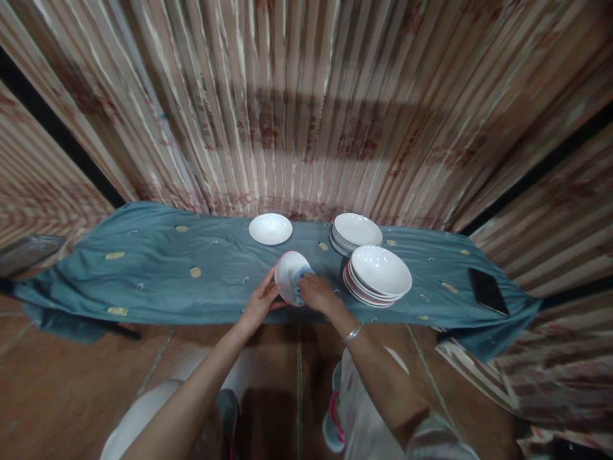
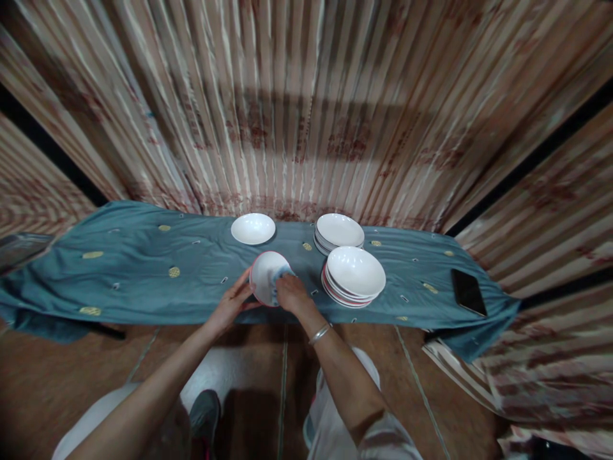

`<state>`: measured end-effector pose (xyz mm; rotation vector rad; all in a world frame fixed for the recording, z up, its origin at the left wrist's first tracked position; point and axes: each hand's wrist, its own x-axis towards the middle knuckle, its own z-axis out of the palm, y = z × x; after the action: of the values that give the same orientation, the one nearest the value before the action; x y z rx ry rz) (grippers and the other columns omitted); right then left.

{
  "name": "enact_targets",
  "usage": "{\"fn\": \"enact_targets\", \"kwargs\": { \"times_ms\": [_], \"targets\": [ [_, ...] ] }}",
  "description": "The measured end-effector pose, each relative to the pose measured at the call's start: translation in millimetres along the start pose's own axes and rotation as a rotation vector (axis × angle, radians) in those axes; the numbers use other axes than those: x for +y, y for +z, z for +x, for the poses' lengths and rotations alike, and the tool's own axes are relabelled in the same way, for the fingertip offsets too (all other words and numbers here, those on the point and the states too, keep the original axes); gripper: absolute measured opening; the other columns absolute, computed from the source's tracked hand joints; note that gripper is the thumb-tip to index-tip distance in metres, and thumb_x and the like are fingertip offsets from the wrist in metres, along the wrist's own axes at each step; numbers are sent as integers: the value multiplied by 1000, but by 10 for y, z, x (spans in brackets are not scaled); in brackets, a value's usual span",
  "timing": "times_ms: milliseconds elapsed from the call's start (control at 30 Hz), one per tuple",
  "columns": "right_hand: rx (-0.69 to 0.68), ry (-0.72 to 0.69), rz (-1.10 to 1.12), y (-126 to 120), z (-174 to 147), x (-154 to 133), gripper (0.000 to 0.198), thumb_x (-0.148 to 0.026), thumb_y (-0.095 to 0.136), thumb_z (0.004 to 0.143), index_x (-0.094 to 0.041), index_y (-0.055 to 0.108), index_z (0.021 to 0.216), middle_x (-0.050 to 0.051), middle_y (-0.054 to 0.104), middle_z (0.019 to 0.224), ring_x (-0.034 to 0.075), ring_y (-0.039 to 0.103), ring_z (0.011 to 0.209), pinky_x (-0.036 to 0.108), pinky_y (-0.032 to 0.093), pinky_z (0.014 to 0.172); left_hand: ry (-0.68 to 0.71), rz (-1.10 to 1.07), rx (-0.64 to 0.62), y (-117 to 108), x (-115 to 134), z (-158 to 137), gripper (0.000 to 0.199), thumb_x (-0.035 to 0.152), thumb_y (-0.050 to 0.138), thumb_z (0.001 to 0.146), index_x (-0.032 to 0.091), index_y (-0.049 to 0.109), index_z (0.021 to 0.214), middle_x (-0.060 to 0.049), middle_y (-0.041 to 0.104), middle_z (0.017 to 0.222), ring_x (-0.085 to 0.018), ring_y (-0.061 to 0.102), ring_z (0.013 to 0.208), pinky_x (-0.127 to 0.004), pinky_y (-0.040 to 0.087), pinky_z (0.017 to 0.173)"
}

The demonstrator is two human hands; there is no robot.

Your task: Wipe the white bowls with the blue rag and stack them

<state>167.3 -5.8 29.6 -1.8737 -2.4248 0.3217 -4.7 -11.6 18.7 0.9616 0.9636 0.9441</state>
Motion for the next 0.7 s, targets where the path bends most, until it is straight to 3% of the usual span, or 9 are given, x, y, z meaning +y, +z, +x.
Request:
{"fn": "enact_targets", "kwargs": {
  "times_ms": [167, 467, 700],
  "targets": [
    [-5, -130, 211, -37, 16, -56, 24, -11, 50, 86, -19, 72, 90, 6, 72, 96, 19, 66, 93, 26, 47, 80, -20, -5, 11, -22, -40, 32, 76, 39, 69, 74, 30, 38, 143, -6, 63, 125, -26, 61, 107, -37, 58, 80],
    [220, -184, 716, 222, 270, -40, 29, -13, 47, 85, -19, 67, 106, 6, 67, 112, 18, 60, 105, 32, 44, 95, -2, -9, 0, -39, -64, 44, 78, 43, 70, 73, 30, 38, 143, -6, 59, 132, -29, 56, 116, -39, 57, 83],
    [375, -215, 618, 370, 377, 77, 33, -13, 46, 85, -21, 61, 114, 8, 57, 126, 19, 50, 120, 37, 36, 107, 13, -23, -3, -20, -60, 24, 75, 40, 69, 74, 31, 39, 143, -5, 57, 134, -31, 53, 121, -40, 57, 83]
  ]
}}
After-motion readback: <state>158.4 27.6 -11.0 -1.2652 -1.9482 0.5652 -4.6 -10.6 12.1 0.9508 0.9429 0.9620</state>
